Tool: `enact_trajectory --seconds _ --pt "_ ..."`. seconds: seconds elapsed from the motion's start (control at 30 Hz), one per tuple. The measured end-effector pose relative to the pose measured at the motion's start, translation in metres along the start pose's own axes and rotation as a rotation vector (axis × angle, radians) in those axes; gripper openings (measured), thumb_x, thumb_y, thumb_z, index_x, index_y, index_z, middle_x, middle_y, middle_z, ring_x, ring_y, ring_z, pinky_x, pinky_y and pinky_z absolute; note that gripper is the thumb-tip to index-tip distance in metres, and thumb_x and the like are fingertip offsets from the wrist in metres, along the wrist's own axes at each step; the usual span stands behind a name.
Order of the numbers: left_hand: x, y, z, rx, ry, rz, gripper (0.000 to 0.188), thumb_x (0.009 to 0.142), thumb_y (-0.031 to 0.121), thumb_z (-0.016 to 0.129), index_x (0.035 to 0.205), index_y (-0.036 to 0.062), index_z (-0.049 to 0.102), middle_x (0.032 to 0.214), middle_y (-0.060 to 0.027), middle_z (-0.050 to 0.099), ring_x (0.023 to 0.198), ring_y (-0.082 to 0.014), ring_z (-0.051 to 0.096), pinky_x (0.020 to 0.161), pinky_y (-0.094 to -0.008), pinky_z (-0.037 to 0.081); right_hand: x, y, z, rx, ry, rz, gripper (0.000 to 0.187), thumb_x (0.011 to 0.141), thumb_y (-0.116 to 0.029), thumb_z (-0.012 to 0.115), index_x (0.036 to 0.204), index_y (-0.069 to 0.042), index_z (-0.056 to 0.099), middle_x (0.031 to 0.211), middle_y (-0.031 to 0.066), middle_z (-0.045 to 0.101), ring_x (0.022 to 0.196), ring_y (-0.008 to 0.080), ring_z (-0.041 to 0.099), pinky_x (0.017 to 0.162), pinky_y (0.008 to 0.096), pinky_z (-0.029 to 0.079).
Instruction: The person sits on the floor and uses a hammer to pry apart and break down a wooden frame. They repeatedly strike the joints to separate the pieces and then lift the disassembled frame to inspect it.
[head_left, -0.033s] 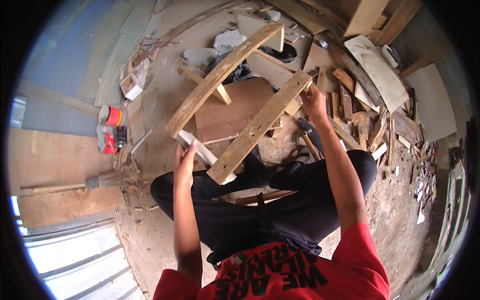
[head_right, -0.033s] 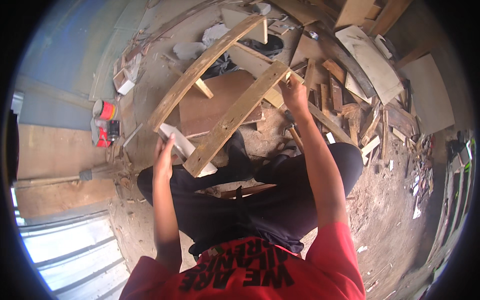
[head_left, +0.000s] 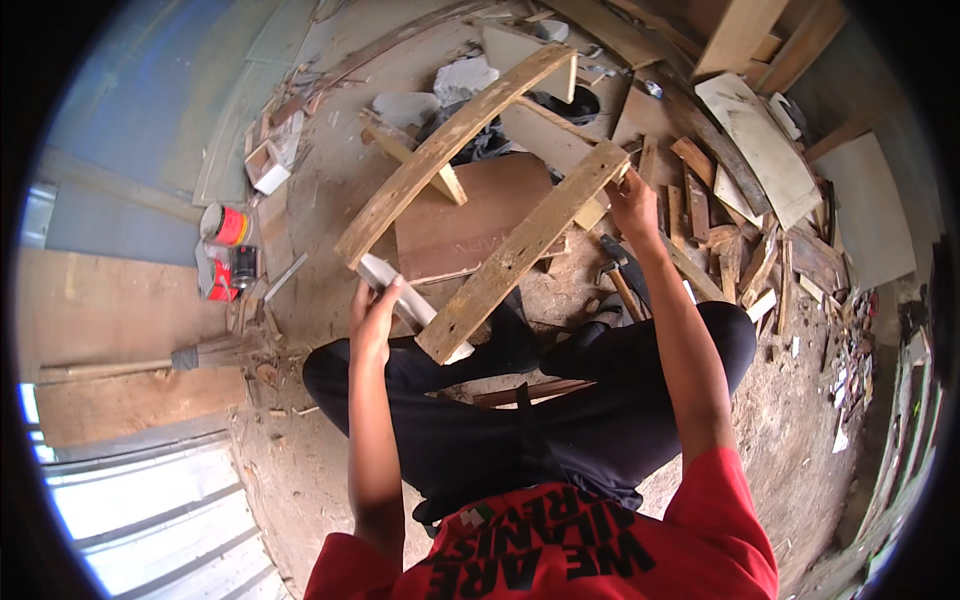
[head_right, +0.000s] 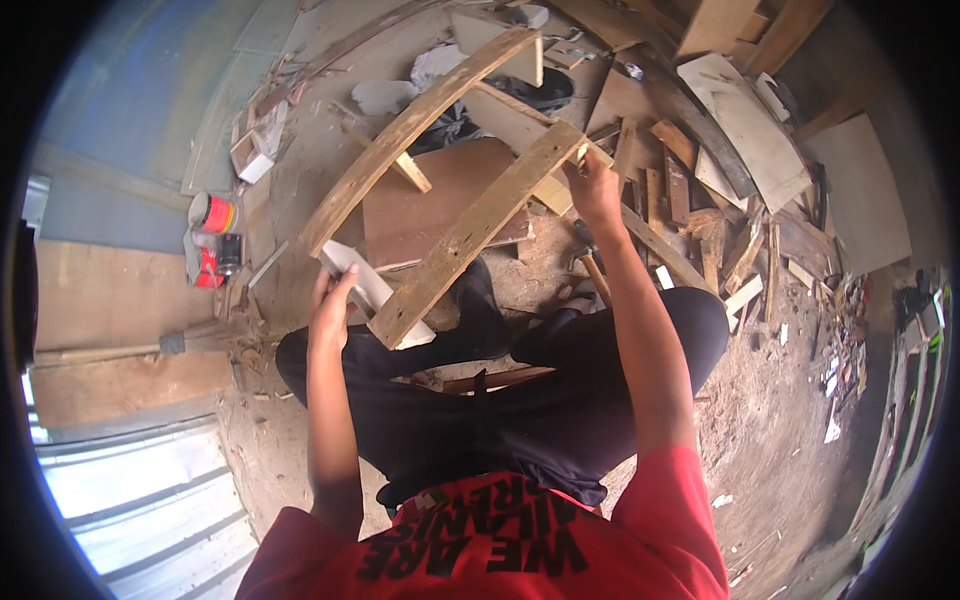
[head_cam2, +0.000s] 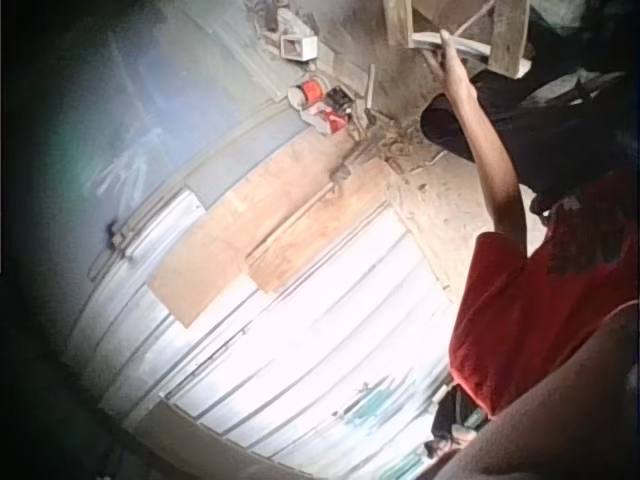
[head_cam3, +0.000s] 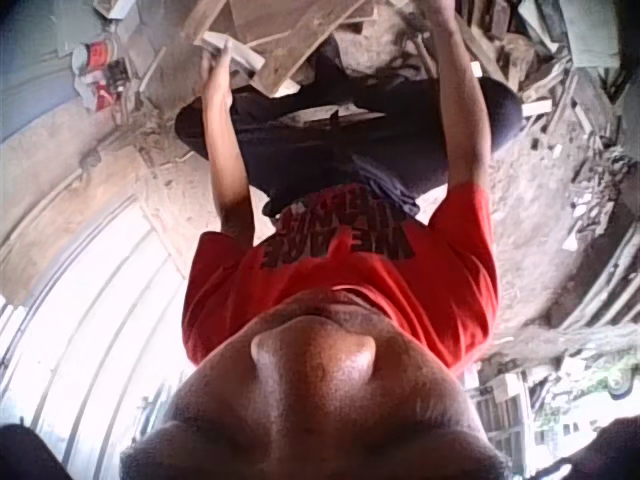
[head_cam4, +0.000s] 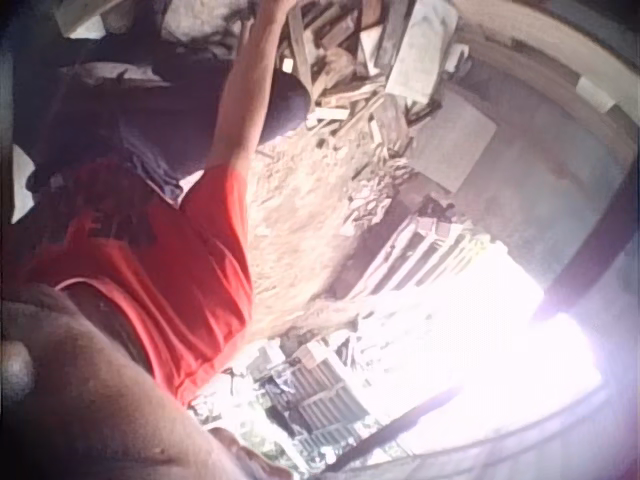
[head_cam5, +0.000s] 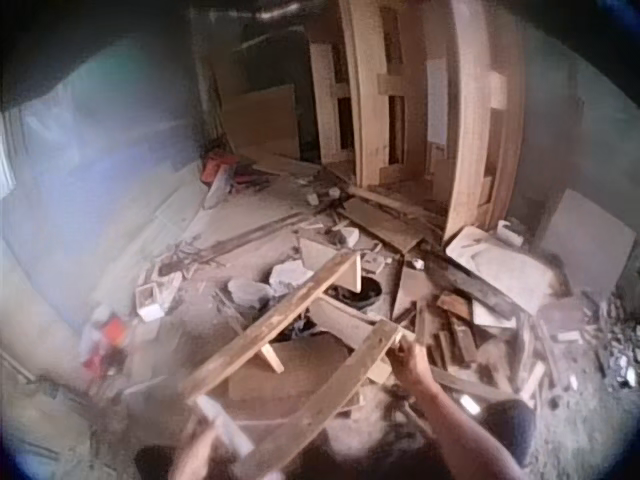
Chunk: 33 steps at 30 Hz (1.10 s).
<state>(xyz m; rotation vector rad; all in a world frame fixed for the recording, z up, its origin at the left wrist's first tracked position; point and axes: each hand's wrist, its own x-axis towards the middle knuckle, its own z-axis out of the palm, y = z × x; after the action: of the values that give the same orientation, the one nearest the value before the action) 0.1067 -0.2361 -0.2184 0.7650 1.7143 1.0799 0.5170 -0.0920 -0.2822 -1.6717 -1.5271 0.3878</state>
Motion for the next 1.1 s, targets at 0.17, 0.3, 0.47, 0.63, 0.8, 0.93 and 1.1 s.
enact_trajectory --seconds 0.17,0.3,0.47,0.63,0.8,0.93,1.1 --pt "0.038 -0.007 -0.010 0.011 0.017 0.148 0.038 0.086 0.010 0.065 0.123 0.0039 0.058 0.103 -0.0040 0.063 0.091 -0.0133 0.058 0.079 -0.0289 0.046 0.003 -0.014 0.005 -0.003 -0.005 0.005 0.027 0.090 -0.021 0.069 0.109 -0.003 0.065 0.079 0.0180 0.068 0.070 0.0270 0.067 0.065 0.0389 0.050" --pt "0.049 -0.004 -0.013 0.039 -0.003 0.232 0.040 0.085 0.011 0.061 0.124 0.0021 0.058 0.105 -0.0037 0.063 0.095 -0.0135 0.058 0.083 -0.0303 0.046 -0.005 -0.016 0.008 0.056 0.013 0.027 0.029 0.089 -0.023 0.070 0.105 0.000 0.063 0.077 0.0203 0.065 0.067 0.0317 0.063 0.065 0.0401 0.049" --pt "0.076 0.018 -0.025 0.178 -0.030 0.302 0.034 0.085 0.008 0.060 0.118 0.0005 0.059 0.096 -0.0025 0.064 0.085 -0.0111 0.057 0.077 -0.0286 0.046 -0.014 -0.029 0.007 0.046 0.021 0.067 0.034 0.088 -0.027 0.072 0.094 0.005 0.060 0.076 0.0265 0.061 0.067 0.0433 0.056 0.065 0.0427 0.048" --pt "0.129 0.026 -0.046 0.214 -0.173 0.382 0.039 0.083 0.009 0.060 0.121 0.0012 0.060 0.096 -0.0011 0.065 0.085 -0.0104 0.058 0.077 -0.0277 0.046 -0.043 -0.050 -0.002 -0.042 0.003 0.162 0.032 0.087 -0.023 0.073 0.087 0.007 0.060 0.075 0.0273 0.061 0.067 0.0412 0.060 0.064 0.0441 0.047" --pt "0.186 0.039 -0.063 0.316 -0.380 0.467 0.052 0.081 0.005 0.058 0.133 -0.0013 0.055 0.111 -0.0044 0.065 0.097 -0.0137 0.060 0.087 -0.0284 0.048 -0.082 -0.079 -0.012 0.075 0.026 0.102 0.020 0.083 -0.013 0.074 0.085 0.006 0.067 0.076 0.0248 0.067 0.072 0.0343 0.070 0.065 0.0408 0.051" --pt "0.229 0.066 -0.061 0.335 -0.486 0.457 0.059 0.081 0.001 0.055 0.140 -0.0029 0.048 0.125 -0.0084 0.063 0.109 -0.0148 0.059 0.095 -0.0284 0.047 -0.112 -0.108 -0.016 0.083 -0.050 0.100 0.024 0.084 -0.006 0.070 0.107 0.001 0.069 0.084 0.0243 0.069 0.080 0.0289 0.073 0.066 0.0362 0.053" --pt "0.254 0.110 -0.044 0.333 -0.613 0.493 0.068 0.080 -0.003 0.053 0.146 -0.0046 0.041 0.133 -0.0118 0.059 0.118 -0.0177 0.057 0.100 -0.0299 0.045 -0.153 -0.123 0.003 0.245 0.087 0.075 0.050 0.084 0.005 0.068 0.132 -0.002 0.059 0.110 0.0211 0.071 0.097 0.0168 0.070 0.070 0.0294 0.057"
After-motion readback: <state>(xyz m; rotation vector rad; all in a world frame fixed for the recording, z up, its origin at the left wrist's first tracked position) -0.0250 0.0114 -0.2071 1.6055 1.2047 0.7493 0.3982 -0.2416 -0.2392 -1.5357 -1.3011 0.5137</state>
